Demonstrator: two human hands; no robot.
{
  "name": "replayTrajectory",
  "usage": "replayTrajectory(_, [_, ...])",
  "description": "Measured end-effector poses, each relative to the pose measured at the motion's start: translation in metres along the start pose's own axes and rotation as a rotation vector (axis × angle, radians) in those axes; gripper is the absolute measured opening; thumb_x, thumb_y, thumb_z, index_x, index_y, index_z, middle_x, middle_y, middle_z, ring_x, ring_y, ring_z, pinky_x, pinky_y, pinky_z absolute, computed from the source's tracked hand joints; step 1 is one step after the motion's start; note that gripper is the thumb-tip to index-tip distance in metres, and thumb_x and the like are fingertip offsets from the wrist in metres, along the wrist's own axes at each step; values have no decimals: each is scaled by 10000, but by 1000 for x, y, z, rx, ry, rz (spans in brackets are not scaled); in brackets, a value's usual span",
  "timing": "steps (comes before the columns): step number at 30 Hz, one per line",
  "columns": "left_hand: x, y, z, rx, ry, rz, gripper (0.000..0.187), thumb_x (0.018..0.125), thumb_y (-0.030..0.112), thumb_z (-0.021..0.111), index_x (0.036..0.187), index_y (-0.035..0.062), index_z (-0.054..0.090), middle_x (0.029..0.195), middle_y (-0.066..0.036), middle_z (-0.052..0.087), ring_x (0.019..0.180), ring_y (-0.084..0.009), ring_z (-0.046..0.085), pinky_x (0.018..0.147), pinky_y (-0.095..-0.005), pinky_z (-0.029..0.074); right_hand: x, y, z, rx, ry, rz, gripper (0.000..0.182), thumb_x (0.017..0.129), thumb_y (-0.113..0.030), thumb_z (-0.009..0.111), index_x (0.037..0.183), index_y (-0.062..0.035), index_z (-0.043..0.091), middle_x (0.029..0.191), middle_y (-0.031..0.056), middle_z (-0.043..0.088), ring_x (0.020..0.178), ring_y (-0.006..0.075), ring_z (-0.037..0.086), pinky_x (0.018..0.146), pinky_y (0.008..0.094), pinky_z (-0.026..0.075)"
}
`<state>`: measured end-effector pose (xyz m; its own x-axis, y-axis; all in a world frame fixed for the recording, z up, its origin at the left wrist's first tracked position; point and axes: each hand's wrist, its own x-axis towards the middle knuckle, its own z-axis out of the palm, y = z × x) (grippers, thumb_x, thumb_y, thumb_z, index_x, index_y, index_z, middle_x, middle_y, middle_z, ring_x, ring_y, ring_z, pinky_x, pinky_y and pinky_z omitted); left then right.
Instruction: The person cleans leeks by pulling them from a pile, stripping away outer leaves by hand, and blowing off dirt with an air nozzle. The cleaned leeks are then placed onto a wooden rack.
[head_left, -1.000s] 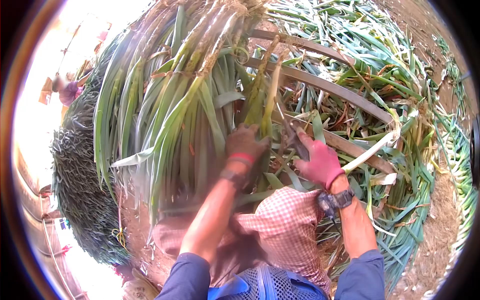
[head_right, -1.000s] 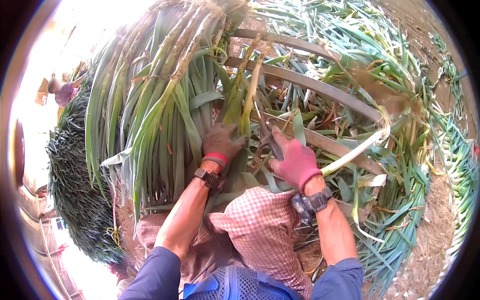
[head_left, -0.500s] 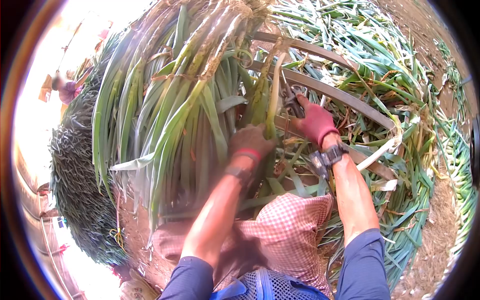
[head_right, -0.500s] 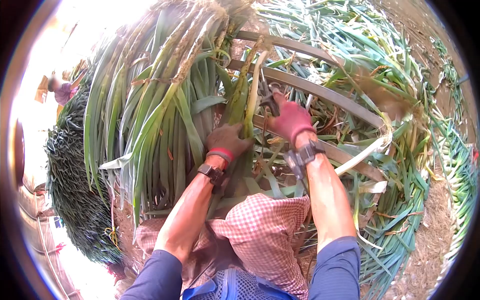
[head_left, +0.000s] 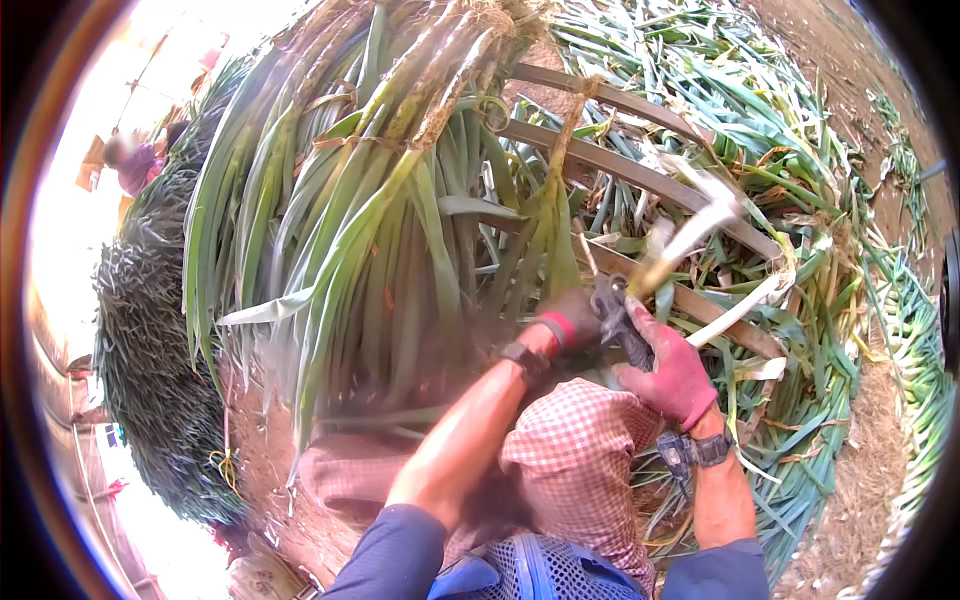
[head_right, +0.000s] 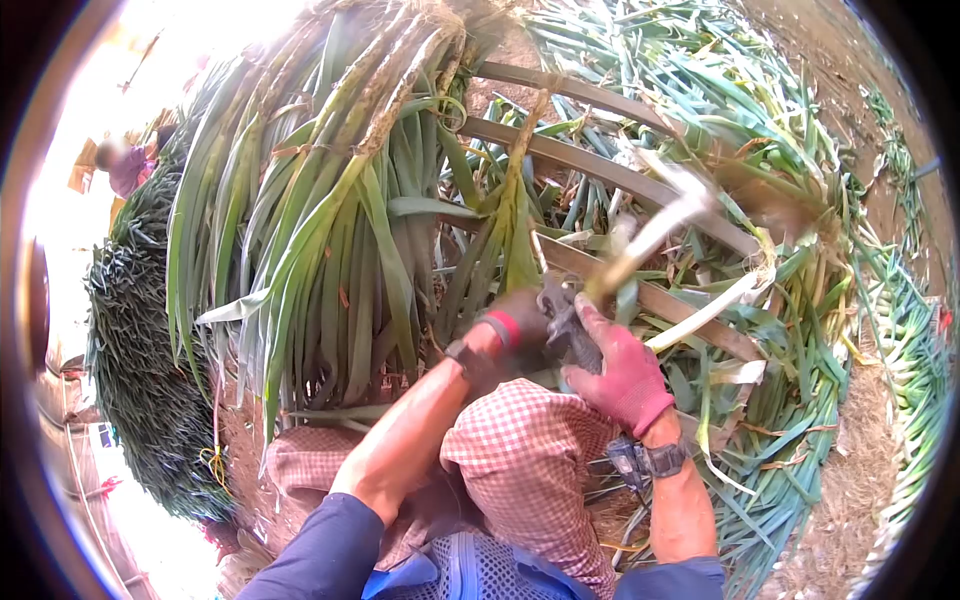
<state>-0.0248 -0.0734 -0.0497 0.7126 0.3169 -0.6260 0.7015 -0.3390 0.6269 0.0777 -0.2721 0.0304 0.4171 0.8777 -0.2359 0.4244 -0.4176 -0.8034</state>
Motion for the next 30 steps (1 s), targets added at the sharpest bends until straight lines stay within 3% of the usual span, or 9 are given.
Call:
replayTrajectory(1, [-25,25,-13,-12,-100,-9,494,886,348,776,1282,54,761,1190,-166,796,1090,-274,753,998,-390,554,2,-3,-1,-3,39,4,904,801,-312,811,1622,-130,478,1337,272,684,1229,414,679,1064,433,539])
replayTrajectory(4, [-41,27,-20,-115,41,69,462,923,320,740,1291,42,756,1172,-160,802,1062,-251,760,977,-378,565,11,-4,-3,-119,86,96,927,810,-315,822,1640,-147,446,1239,249,714,1138,430,699,987,478,563])
replayTrajectory(7, [-30,4,-56,-239,374,41,395,972,267,692,1271,19,763,1168,-165,805,1025,-235,773,950,-332,575,12,-9,1,-115,12,77,929,812,-336,820,1647,-186,441,1191,247,714,1111,439,700,973,495,562])
replayTrajectory(9, [-14,-16,-69,-171,579,-22,397,974,282,694,1257,13,765,1171,-201,793,1037,-278,773,960,-367,574,17,-12,7,-112,-37,45,925,814,-349,817,1648,-207,443,1164,248,712,1099,444,700,968,500,561])
replayTrajectory(11, [3,-33,-83,28,752,-102,479,956,366,685,1358,109,733,1358,-159,726,1227,-359,698,1071,-433,532,29,-10,15,-164,35,55,928,817,-373,811,1654,-241,434,1097,248,701,1066,455,699,957,512,560])
replayTrajectory(13, [8,-28,-90,37,761,-117,523,949,382,702,1397,112,706,1399,-166,699,1269,-355,675,1100,-435,512,38,-24,12,-190,4,56,930,827,-401,798,1661,-243,417,1078,249,694,1050,460,697,953,518,559])
replayTrajectory(15, [18,-28,-96,46,768,-138,571,942,398,719,1436,115,678,1441,-173,673,1310,-351,652,1129,-436,492,49,-42,10,-205,-116,120,929,793,-334,818,1627,-130,465,1228,277,702,1155,446,686,993,489,545])
replayTrajectory(20, [31,-29,-114,73,721,-157,598,910,384,784,1429,104,682,1284,-203,755,1184,-368,727,1030,-415,547,81,-46,21,-284,-75,25,866,824,-357,752,1622,-167,475,1112,293,740,1028,485,724,951,532,577])
replayTrajectory(30, [40,-23,-134,-46,541,-180,711,857,349,827,1504,129,631,1260,-155,778,1113,-264,756,1011,-370,560,182,-51,9,-380,-42,141,831,842,-416,735,1600,-167,505,1109,284,748,1065,469,717,953,518,559])
